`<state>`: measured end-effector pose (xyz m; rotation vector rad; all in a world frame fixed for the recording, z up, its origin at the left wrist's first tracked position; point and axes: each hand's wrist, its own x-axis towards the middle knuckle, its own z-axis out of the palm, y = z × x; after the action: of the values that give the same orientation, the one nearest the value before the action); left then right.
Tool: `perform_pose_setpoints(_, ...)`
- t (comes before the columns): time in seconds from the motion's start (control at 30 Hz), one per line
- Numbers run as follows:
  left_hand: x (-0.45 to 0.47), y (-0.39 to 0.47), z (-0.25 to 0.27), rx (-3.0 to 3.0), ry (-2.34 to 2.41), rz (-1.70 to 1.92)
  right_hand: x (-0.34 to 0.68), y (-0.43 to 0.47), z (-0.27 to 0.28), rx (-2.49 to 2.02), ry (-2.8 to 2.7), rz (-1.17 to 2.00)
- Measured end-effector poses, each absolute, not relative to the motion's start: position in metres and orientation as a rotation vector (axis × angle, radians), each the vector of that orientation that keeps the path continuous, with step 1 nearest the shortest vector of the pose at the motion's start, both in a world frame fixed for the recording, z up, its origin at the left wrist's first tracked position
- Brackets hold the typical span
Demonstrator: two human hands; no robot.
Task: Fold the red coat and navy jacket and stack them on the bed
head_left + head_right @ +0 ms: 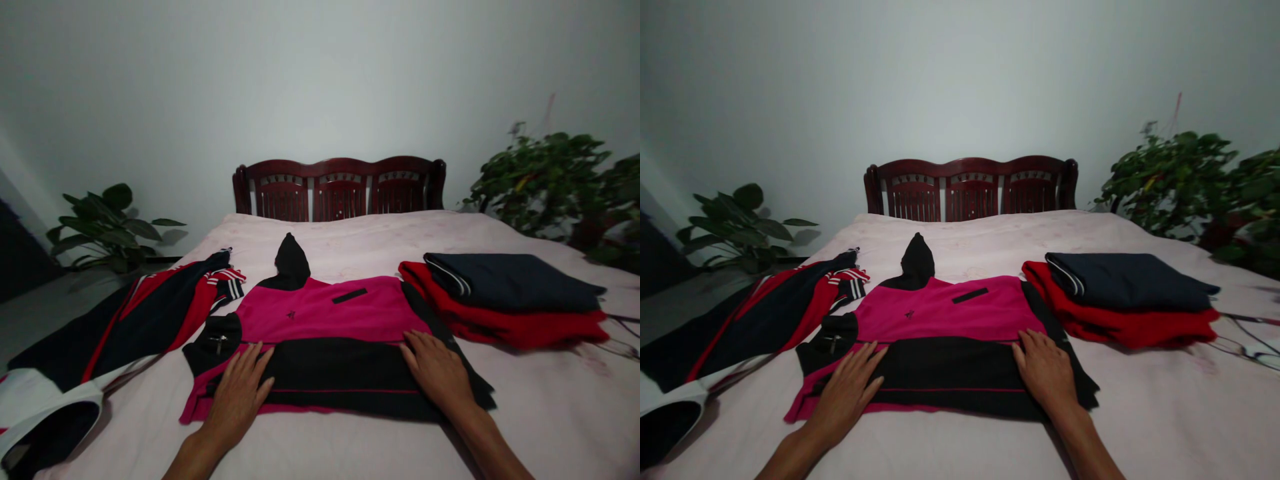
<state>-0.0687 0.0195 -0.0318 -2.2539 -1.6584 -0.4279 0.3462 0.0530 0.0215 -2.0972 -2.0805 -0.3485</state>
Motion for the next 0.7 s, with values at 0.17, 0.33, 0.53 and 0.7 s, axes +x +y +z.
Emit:
perform_pose_setpoints(0.17,-0.0687,0.0197,-0.0308,-2.261,-1.663,-0.414,0.3469,0.0526,0.0216,-2.086,-2.085,-0.345)
perform_pose_setpoints(0.33,-0.0673,0.0188,-0.0271,-2.271,-1.682,-0.387,0.3478,0.0530,0.0208,-2.081,-2.091,-0.335)
perform_pose_setpoints(0.53,-0.0670,0.0184,-0.0271,-2.265,-1.685,-0.394,0.3486,0.0532,0.0193,-2.076,-2.086,-0.324)
perform_pose_setpoints(0.7,-0.0674,0.0187,-0.0285,-2.264,-1.685,-0.397,0.3478,0.0529,0.0206,-2.076,-2.092,-0.325)
